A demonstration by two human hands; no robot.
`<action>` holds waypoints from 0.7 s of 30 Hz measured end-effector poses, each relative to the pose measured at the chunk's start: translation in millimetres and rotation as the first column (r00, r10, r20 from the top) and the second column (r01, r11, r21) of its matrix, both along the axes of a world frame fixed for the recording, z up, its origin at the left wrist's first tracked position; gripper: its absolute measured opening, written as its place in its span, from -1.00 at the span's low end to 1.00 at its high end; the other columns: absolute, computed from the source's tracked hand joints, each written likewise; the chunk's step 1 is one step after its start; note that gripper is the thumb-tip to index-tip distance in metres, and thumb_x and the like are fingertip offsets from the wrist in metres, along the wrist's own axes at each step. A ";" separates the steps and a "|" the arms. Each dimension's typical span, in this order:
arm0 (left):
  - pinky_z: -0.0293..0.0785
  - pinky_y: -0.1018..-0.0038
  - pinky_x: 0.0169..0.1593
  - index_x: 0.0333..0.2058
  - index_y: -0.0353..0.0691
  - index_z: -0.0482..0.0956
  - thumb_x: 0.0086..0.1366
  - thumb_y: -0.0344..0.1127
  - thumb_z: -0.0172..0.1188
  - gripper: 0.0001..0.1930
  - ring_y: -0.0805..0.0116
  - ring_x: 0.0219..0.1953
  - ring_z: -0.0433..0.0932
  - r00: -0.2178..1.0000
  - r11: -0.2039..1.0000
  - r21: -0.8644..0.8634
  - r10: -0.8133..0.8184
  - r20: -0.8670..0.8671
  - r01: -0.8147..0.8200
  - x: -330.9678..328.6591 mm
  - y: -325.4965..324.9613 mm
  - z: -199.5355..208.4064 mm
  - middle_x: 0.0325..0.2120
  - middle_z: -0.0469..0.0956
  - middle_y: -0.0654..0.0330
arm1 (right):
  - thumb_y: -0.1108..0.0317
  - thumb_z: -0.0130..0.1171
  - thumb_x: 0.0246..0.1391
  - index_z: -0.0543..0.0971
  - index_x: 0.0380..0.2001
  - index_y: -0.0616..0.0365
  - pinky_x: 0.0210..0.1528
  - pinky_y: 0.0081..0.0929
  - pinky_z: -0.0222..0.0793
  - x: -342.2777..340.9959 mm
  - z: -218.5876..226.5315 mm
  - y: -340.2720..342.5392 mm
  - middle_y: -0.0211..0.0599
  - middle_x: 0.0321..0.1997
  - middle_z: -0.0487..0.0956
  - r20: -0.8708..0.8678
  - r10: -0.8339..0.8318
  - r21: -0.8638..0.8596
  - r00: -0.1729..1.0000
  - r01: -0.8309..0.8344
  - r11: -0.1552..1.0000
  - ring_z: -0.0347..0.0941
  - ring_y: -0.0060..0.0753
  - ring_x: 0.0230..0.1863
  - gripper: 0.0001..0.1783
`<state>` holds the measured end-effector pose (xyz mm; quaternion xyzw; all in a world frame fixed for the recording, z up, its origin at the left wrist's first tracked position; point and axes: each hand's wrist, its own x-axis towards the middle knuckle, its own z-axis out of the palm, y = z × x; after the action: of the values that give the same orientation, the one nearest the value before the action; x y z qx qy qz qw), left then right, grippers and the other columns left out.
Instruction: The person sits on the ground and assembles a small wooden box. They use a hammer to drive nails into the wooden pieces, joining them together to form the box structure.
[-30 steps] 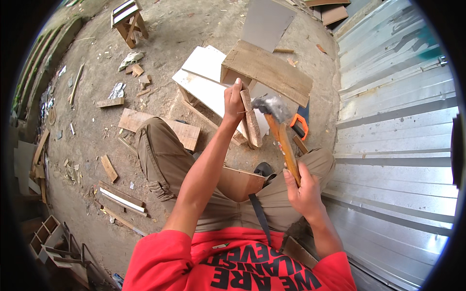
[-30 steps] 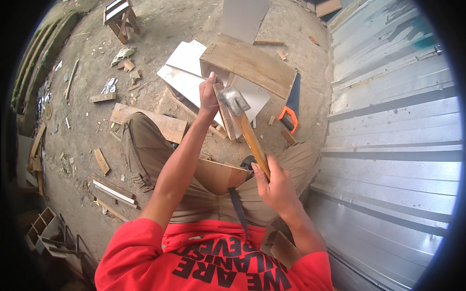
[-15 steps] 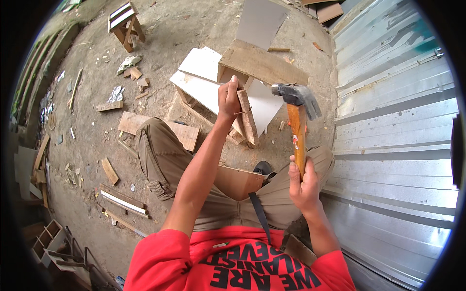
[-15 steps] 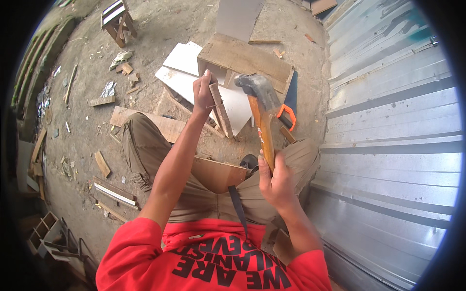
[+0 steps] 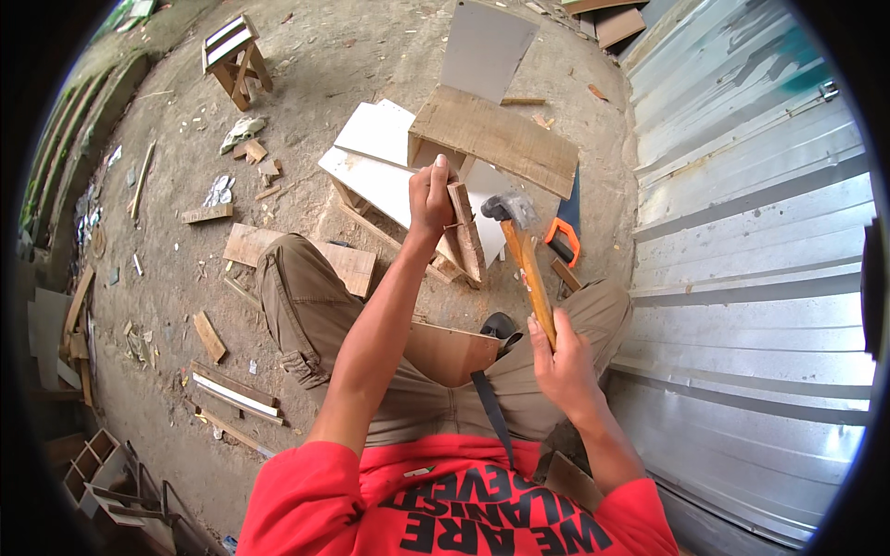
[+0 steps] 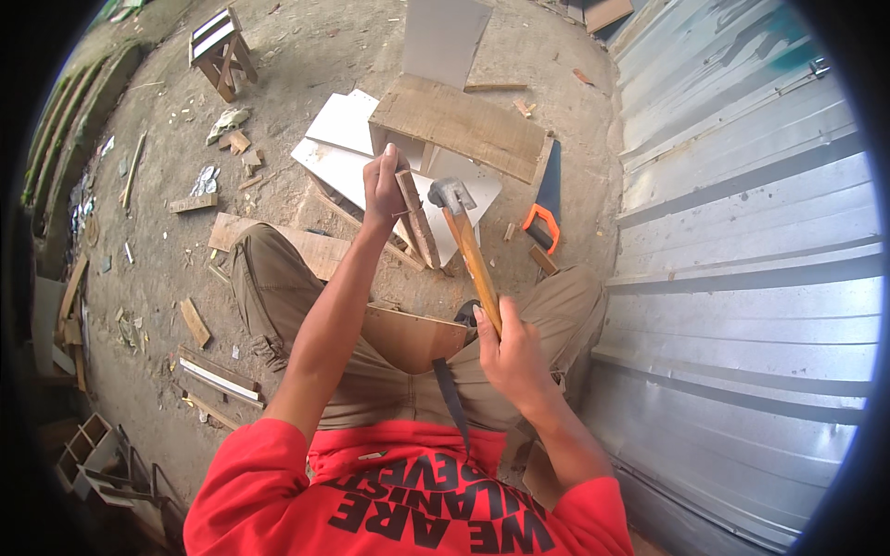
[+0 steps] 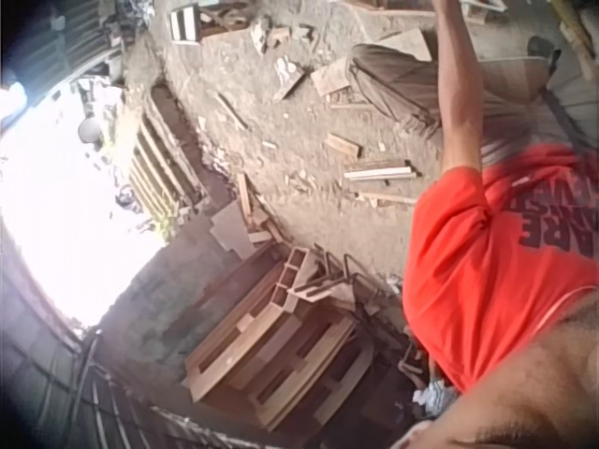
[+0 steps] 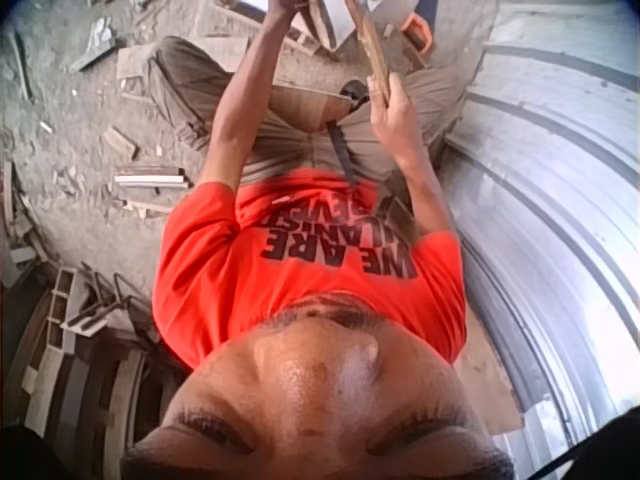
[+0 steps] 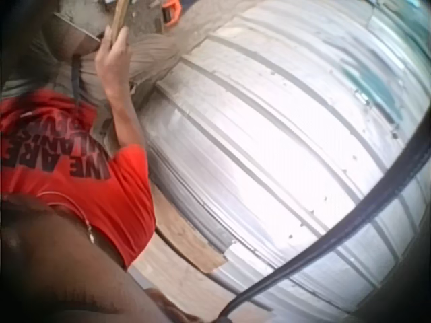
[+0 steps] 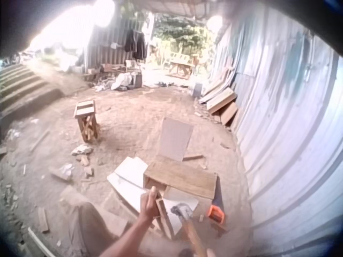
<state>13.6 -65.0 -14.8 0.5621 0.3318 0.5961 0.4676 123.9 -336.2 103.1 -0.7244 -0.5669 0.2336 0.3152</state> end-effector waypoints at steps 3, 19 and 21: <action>0.15 0.48 -0.53 -0.67 -0.27 0.39 0.50 -0.06 -0.17 -0.44 0.53 -0.65 0.26 0.999 0.999 0.024 0.027 -0.026 -0.026 -1.4 1.0 -1.4 -0.74 0.32 0.32 | 0.30 0.07 0.32 0.39 -0.15 0.29 -0.55 -0.20 0.33 -4.8 13.2 3.6 0.01 -0.64 0.47 -0.058 -0.045 0.126 0.997 0.052 0.991 0.48 0.16 -0.59 -0.75; 0.19 0.26 -0.43 -0.65 -0.35 0.39 0.48 -0.11 -0.18 -0.45 0.14 -0.64 0.27 0.988 0.995 0.061 0.090 -0.124 -0.083 1.7 -4.5 5.5 -0.75 0.35 0.03 | 0.32 0.09 0.30 0.37 -0.08 0.30 -0.56 -0.12 0.32 -15.5 -4.9 0.2 0.14 -0.58 0.50 0.019 -0.016 -0.069 1.000 0.017 0.997 0.51 0.30 -0.49 -0.72; 0.19 0.25 -0.43 -0.65 -0.35 0.40 0.48 -0.11 -0.17 -0.45 0.14 -0.63 0.28 0.987 0.993 0.089 0.090 -0.130 -0.079 1.1 -7.2 6.3 -0.75 0.36 0.02 | 0.32 0.08 0.30 0.37 -0.08 0.30 -0.55 -0.11 0.33 -14.0 4.7 -1.0 0.16 -0.56 0.51 -0.031 -0.029 -0.020 0.999 0.029 0.999 0.51 0.30 -0.48 -0.73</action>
<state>14.7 -72.1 -8.6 0.6053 0.3609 0.5896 0.3947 109.9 -337.1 107.9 -0.7318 -0.5490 0.2459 0.3204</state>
